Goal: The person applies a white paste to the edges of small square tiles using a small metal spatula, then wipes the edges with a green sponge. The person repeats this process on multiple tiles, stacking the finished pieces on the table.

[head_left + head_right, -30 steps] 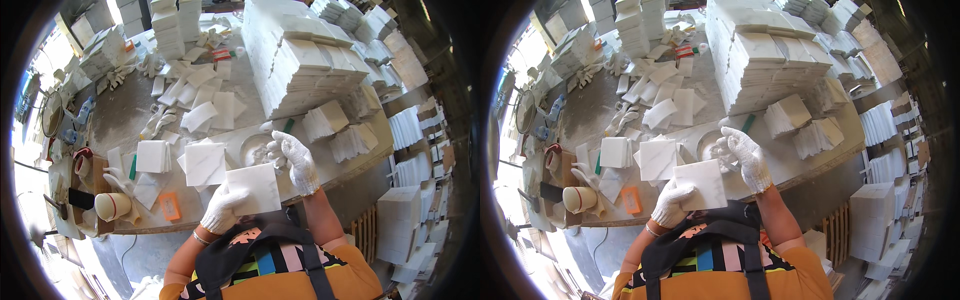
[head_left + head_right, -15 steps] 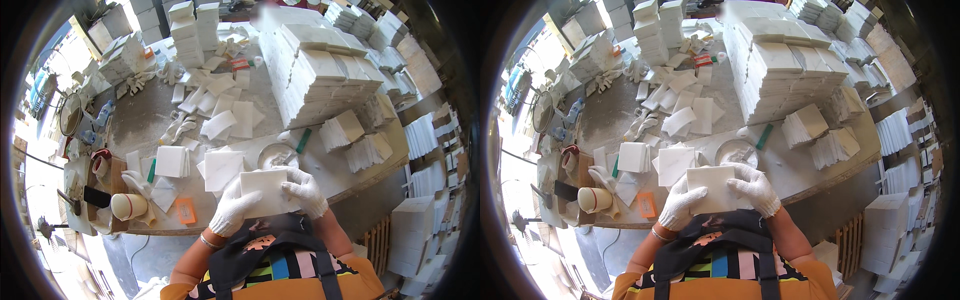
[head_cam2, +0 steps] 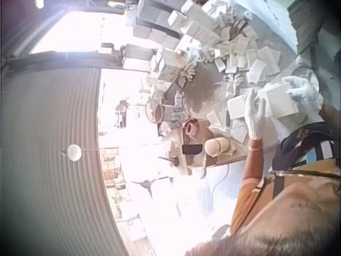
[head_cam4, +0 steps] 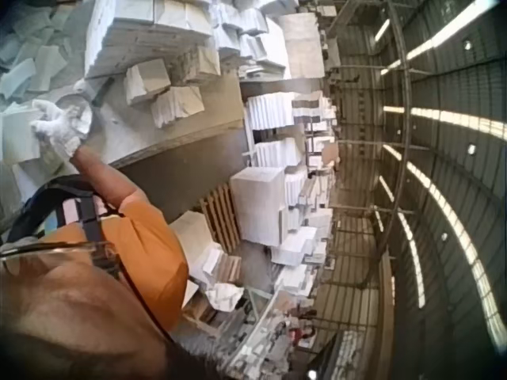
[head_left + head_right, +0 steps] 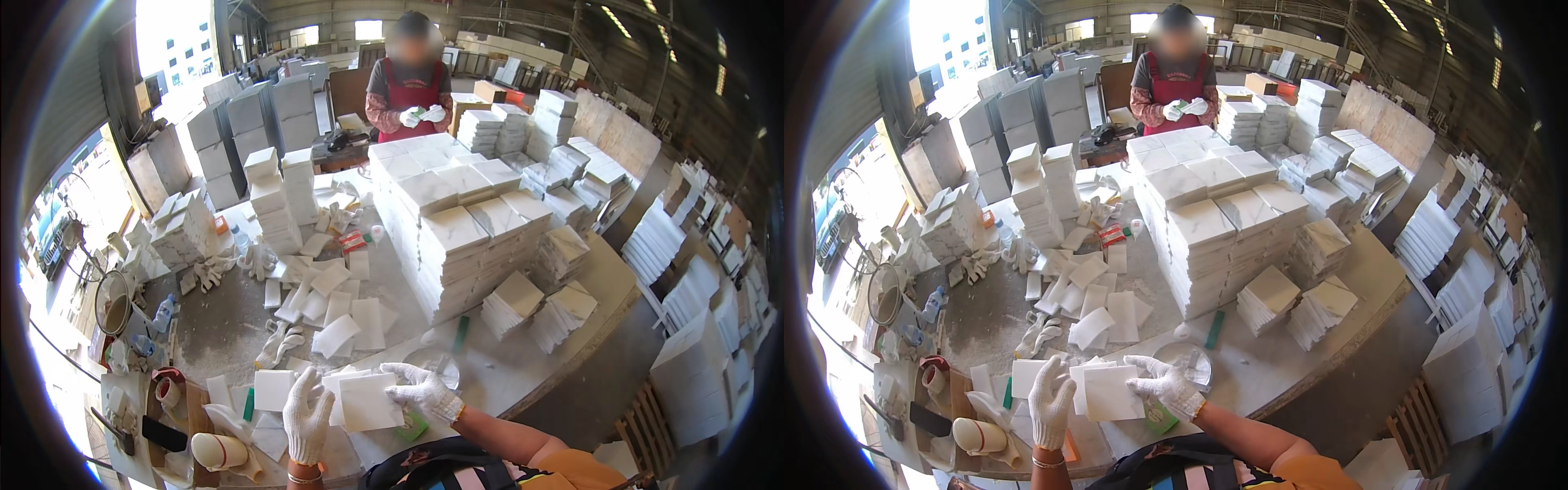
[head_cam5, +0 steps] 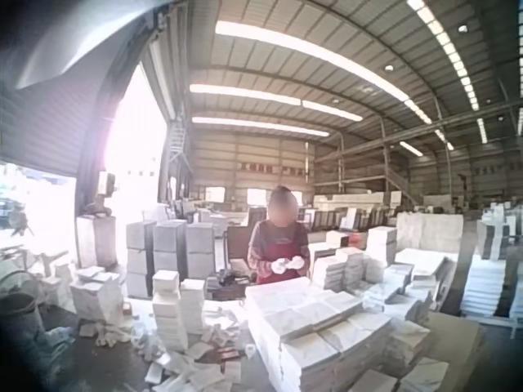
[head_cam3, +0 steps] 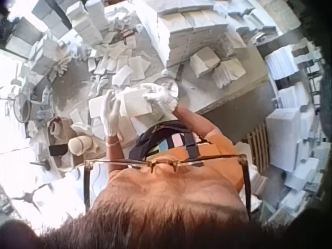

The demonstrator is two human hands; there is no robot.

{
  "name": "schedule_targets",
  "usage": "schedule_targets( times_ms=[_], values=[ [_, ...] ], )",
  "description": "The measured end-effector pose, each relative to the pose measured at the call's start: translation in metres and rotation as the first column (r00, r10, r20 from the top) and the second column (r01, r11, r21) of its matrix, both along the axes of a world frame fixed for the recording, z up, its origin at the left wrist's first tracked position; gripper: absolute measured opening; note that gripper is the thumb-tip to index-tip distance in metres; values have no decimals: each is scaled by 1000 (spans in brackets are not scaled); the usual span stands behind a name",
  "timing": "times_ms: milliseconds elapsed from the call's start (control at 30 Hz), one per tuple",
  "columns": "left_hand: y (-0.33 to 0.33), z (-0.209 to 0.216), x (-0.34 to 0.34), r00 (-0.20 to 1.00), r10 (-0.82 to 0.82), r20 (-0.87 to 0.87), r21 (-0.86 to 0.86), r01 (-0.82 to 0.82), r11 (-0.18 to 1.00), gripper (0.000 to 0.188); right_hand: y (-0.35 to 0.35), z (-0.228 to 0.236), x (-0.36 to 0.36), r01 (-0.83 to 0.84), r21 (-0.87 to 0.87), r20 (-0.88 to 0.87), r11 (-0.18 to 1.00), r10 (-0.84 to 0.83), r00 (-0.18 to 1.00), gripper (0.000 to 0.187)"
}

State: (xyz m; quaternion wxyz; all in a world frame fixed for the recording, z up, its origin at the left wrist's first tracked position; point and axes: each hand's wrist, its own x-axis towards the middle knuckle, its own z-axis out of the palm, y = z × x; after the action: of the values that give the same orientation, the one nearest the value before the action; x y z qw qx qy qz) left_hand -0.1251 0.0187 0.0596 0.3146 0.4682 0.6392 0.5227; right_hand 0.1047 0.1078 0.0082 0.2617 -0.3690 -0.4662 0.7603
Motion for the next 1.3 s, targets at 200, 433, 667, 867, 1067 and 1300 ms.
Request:
schedule_targets(
  times_ms=[200,433,667,867,1067,1300],
  values=[
    [10,-43,-24,924,-9,-381,112,56,992,43,-6,-19,-1,34,-45,-149,998,-41,988,60],
    [13,-61,-7,896,84,-436,150,-20,989,30,-7,-21,-5,47,-66,-184,997,-58,981,57],
    [1,-56,2,872,112,-476,189,-22,982,31,-2,-18,-8,47,-69,-154,997,-57,986,52],
    [-1,-29,4,625,-209,-752,-38,275,961,95,0,-32,-13,88,-81,-205,993,-104,973,42],
    [8,-21,25,463,-328,-823,-150,380,913,105,12,-58,-11,107,-217,-256,970,-163,953,37],
    [8,-21,28,508,-309,-804,-113,379,918,105,6,-62,-15,288,-169,-147,943,-313,938,33]
  ],
)
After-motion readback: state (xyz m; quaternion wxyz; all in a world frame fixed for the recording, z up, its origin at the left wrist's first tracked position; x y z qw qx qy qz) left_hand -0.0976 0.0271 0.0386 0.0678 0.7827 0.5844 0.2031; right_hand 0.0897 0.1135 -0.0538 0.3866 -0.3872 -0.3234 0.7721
